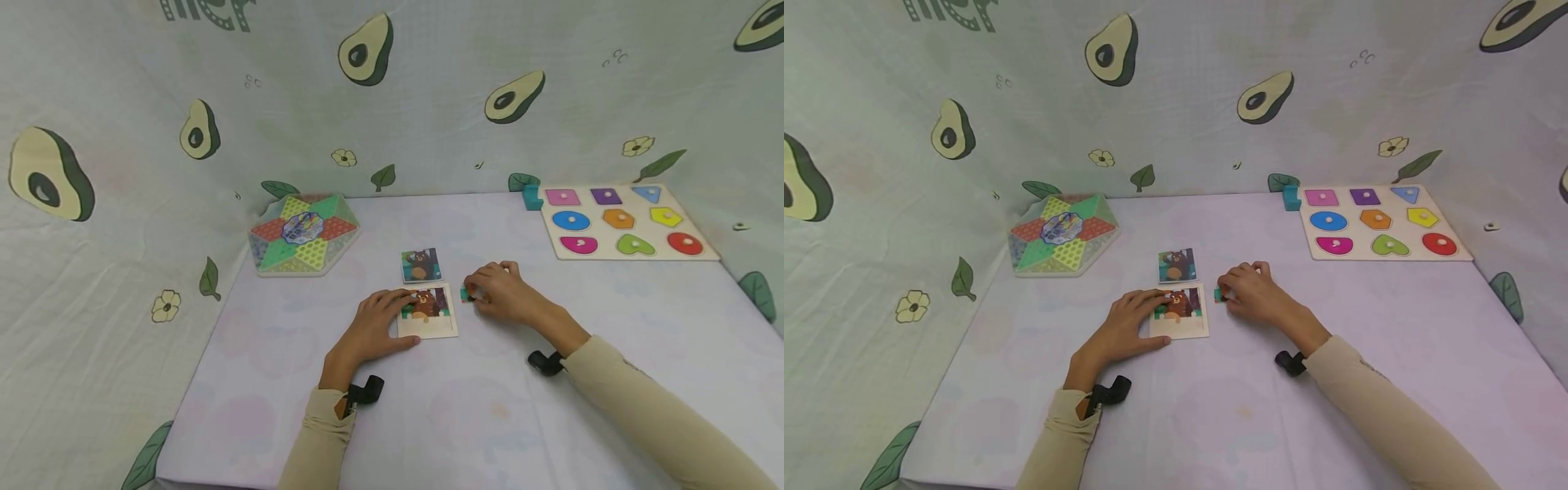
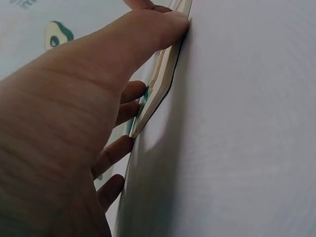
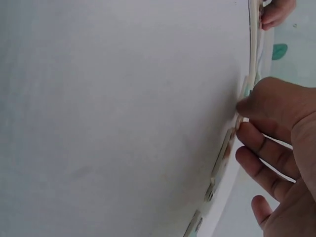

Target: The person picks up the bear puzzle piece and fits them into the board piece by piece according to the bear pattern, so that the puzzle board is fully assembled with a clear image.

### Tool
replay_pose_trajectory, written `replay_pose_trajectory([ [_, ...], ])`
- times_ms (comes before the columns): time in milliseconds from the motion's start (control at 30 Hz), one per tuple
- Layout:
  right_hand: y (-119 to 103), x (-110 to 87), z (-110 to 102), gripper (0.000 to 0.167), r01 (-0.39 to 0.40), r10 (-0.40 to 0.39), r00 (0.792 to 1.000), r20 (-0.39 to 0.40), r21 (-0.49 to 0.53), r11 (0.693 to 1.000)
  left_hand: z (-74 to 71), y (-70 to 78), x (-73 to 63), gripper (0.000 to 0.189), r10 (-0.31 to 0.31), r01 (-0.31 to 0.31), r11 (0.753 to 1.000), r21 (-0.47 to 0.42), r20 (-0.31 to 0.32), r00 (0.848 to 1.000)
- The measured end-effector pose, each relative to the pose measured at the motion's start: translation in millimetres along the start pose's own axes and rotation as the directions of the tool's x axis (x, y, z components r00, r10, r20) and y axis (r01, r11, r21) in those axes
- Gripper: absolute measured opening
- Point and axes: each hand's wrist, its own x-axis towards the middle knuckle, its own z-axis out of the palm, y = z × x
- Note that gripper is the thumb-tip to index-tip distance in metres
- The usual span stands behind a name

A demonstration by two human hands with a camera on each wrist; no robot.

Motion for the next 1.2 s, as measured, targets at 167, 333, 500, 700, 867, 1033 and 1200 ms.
replay_pose_trajectory([
  [167,2,-1.7,-2,0.031,0.012,-0.012,1.000,-0.013,-0.020,1.000,0.0,0.6,0.7,0.079,0.015,-0.015,1.000,-0.017,0.002,1.000],
  [333,1,-4.1,-6,0.032,0.028,-0.030,0.998,-0.053,-0.028,0.999,0.3,-0.6,1.2,0.080,0.002,-0.002,1.000,-0.020,0.019,1.000],
  [500,-5,-4.9,-10,0.031,0.031,-0.032,0.997,-0.075,-0.008,0.999,-0.5,-3.6,0.4,0.079,0.008,-0.007,0.999,-0.053,0.024,1.000],
  [700,-15,-5.0,-13,0.028,0.071,-0.070,0.995,-0.073,0.015,0.997,-0.4,-6.4,-0.2,0.080,0.014,-0.012,0.998,-0.070,0.025,1.000],
  [867,-21,-4.3,-13,0.028,0.102,-0.100,0.992,-0.081,0.020,0.995,-0.8,-6.9,-0.7,0.080,0.014,-0.013,0.997,-0.070,0.020,1.000],
  [1033,-25,-3.4,-13,0.028,0.115,-0.113,0.991,-0.075,0.026,0.993,-1.0,-6.4,-0.6,0.080,0.012,-0.011,0.997,-0.072,0.019,1.000],
  [1200,-32,-2.5,-15,0.030,0.119,-0.116,0.991,-0.069,0.039,0.992,-1.6,-5.7,-0.7,0.080,0.012,-0.010,0.998,-0.070,0.025,1.000],
])
